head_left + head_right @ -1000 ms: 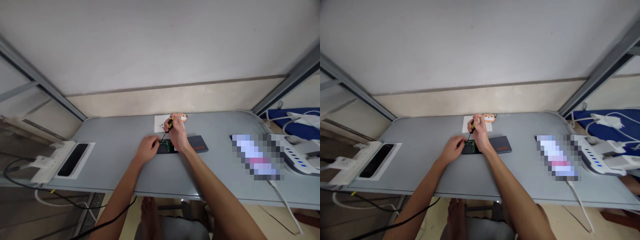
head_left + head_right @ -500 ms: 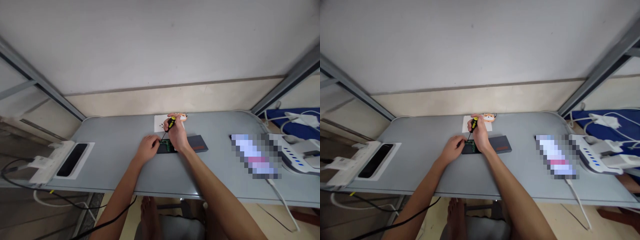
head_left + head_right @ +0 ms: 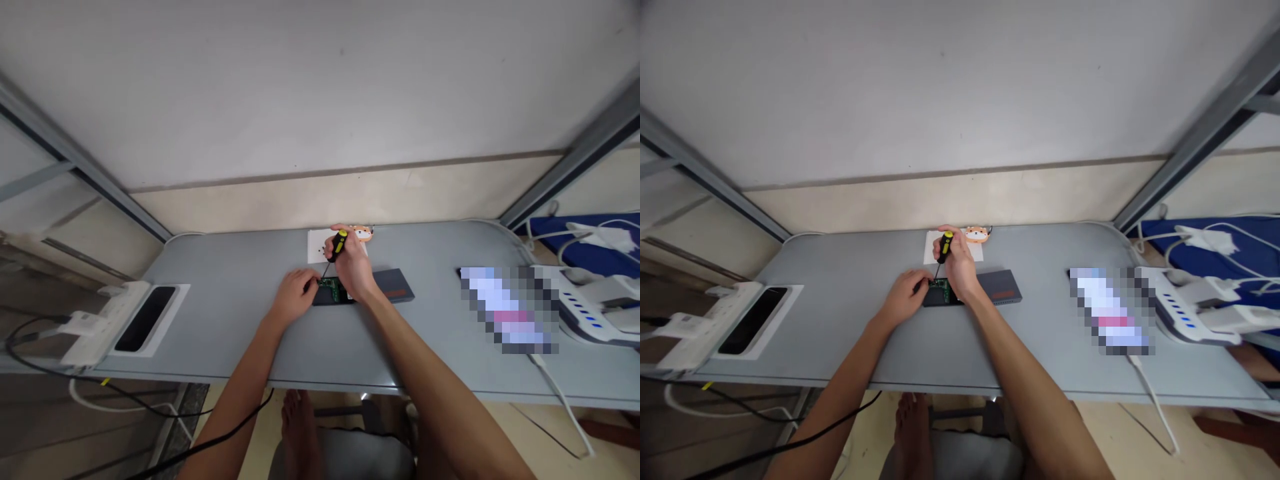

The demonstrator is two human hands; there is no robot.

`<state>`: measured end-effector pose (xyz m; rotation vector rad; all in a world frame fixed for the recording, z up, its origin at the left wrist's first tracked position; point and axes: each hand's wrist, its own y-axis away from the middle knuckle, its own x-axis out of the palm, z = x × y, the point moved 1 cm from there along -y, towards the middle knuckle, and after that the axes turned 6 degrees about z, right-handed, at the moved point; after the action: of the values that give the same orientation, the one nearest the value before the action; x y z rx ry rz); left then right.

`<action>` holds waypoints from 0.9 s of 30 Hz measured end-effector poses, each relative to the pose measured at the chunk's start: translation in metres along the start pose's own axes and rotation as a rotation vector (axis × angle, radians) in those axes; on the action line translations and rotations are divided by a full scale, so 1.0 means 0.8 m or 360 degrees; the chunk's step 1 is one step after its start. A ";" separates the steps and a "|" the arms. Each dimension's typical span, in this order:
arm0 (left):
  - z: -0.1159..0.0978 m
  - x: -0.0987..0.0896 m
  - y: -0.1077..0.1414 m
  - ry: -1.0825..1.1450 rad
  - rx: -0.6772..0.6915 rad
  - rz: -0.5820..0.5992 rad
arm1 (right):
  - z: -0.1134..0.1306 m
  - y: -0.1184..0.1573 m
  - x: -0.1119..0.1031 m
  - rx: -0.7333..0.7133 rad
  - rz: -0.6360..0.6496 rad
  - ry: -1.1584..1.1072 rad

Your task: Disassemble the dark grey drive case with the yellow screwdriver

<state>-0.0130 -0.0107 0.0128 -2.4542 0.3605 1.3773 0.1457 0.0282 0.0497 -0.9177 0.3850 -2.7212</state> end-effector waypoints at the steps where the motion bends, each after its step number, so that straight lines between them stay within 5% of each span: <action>1: 0.000 0.000 0.000 0.0002 -0.0003 0.0003 | -0.001 0.000 0.001 -0.0024 -0.0021 -0.0028; 27: 0.002 0.000 -0.001 -0.0004 0.0001 0.0027 | -0.002 -0.001 -0.008 -0.0114 -0.0085 0.0096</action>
<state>-0.0136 -0.0094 0.0121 -2.4543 0.3814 1.3870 0.1494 0.0314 0.0448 -0.8780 0.4793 -2.8054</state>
